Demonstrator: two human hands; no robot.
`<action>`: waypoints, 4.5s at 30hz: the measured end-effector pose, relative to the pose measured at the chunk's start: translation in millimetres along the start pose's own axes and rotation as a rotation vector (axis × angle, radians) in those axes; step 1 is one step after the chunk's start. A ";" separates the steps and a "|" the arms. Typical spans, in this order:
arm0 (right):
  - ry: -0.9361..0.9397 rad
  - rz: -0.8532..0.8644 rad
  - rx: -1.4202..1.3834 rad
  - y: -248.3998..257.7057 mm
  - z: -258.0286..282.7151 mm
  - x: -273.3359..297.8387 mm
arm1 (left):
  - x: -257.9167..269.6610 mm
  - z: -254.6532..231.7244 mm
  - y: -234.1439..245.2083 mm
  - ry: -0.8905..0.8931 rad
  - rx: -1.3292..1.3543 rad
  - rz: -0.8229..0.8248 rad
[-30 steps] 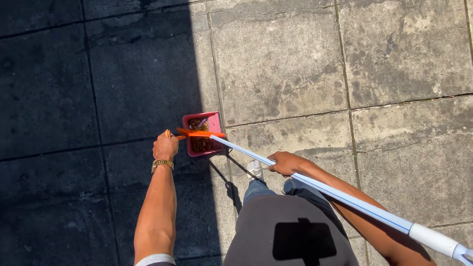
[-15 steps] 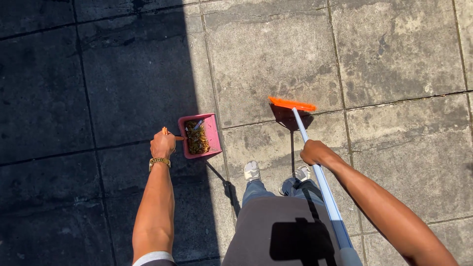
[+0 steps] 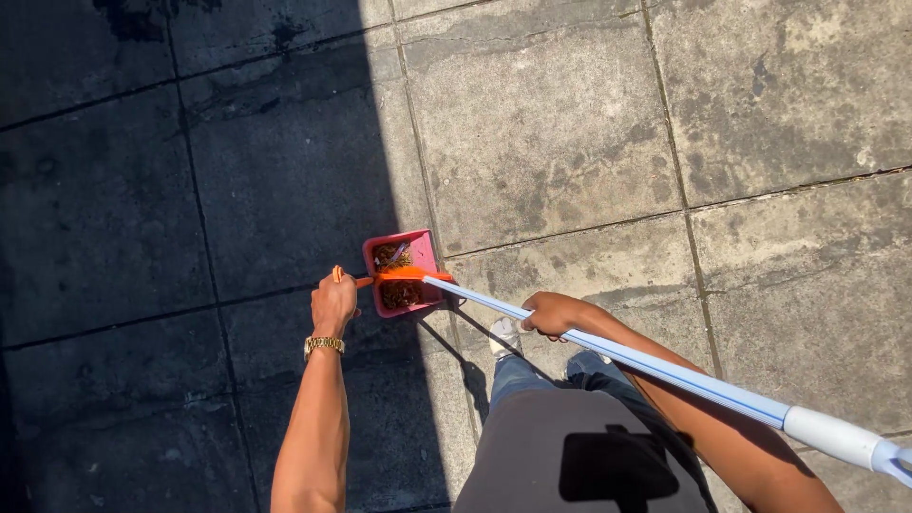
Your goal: Sweep leaves and debris into a dustpan and carry it across a yard.
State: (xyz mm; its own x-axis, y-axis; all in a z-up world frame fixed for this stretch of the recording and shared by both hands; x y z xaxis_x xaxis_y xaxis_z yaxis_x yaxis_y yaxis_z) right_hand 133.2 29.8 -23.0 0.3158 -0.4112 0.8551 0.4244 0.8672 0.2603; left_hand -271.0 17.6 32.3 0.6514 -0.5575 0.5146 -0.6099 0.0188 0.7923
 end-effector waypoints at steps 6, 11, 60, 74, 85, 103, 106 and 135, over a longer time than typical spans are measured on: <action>-0.158 -0.151 -0.217 77.8 -107.9 78.3 | 41.7 -84.1 -14.6 -0.057 0.048 0.041; -0.270 -0.369 -0.591 118.5 -249.7 125.9 | 56.4 -173.2 -111.1 -0.217 0.012 0.151; -0.915 -1.315 -1.750 399.6 -1121.9 450.3 | 784.4 -1002.8 -988.7 -0.534 0.093 0.890; 0.060 -1.214 -1.925 657.8 -1362.0 449.2 | 821.8 -1099.5 -1045.6 -0.433 0.229 0.622; -0.552 -1.095 -1.542 730.7 -1404.1 504.5 | 858.2 -1208.7 -1085.7 -0.513 0.203 0.495; -0.679 -0.527 -0.566 907.7 -1398.0 491.1 | 899.7 -1361.8 -1235.6 -0.994 -0.078 0.718; -0.730 -0.559 -0.938 909.1 -1370.7 530.3 | 898.7 -1386.8 -1234.7 -0.837 -0.229 0.689; -0.846 -0.583 -1.345 738.5 -1405.1 548.0 | 1013.4 -1433.8 -1260.5 -1.221 -0.697 0.791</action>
State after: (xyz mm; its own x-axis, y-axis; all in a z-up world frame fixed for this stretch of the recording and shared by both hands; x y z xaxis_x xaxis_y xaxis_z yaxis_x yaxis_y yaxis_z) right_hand 1812.1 50.5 7.9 -0.4526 0.0737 0.8886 0.8214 -0.3535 0.4477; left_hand 1804.9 619.0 25.1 -0.6494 -0.5133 0.5611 -0.0659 0.7731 0.6309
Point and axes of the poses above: each hand's wrist, its own x-axis away from the middle knuckle, its own y-axis out of the back of the hand, z = x × y, the point moved 5 cm from there along -x, towards the middle knuckle, and after that the axes turned 11 degrees about -z, right-handed, at the moved point
